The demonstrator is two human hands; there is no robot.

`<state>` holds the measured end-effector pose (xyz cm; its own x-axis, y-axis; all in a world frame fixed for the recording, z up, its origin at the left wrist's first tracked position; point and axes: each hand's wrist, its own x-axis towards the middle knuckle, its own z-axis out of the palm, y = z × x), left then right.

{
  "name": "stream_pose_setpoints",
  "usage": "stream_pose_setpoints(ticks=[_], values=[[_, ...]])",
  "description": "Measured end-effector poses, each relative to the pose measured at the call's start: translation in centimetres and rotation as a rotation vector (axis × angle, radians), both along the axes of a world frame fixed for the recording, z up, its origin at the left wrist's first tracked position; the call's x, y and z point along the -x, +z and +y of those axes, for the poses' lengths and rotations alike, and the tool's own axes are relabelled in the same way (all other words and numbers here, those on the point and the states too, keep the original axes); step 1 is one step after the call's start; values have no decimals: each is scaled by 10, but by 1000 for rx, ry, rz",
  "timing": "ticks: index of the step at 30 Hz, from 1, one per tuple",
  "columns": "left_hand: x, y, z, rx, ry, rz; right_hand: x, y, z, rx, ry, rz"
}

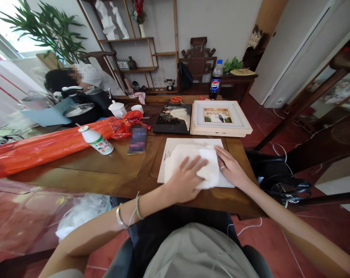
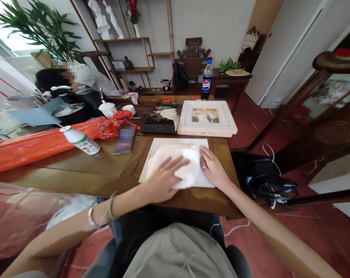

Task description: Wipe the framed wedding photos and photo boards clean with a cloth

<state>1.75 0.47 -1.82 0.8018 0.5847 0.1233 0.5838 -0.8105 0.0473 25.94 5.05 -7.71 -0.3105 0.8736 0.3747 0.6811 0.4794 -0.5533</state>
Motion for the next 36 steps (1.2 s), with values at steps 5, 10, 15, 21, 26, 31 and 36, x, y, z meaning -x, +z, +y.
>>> stream_pose_setpoints(ticks=[5, 10, 15, 21, 26, 31, 36], values=[[8, -5, 57, -36, 111, -28, 3, 2, -1, -5, -17, -26], [9, -2, 47, -22, 53, 79, 3, 2, -2, 14, -28, -31], [7, 6, -25, 79, -131, 44, 1, 2, -2, 41, -6, -1], [11, 6, -39, 115, -164, 17, 0, 3, -1, 43, -4, -8], [18, 12, 5, 140, 0, -43, 1, 3, -2, 20, -12, -41], [32, 13, 51, 89, 100, 21, 3, 4, -2, 11, -27, -54], [43, 7, 73, 50, 117, 79, 4, 5, -2, 10, -34, -72]])
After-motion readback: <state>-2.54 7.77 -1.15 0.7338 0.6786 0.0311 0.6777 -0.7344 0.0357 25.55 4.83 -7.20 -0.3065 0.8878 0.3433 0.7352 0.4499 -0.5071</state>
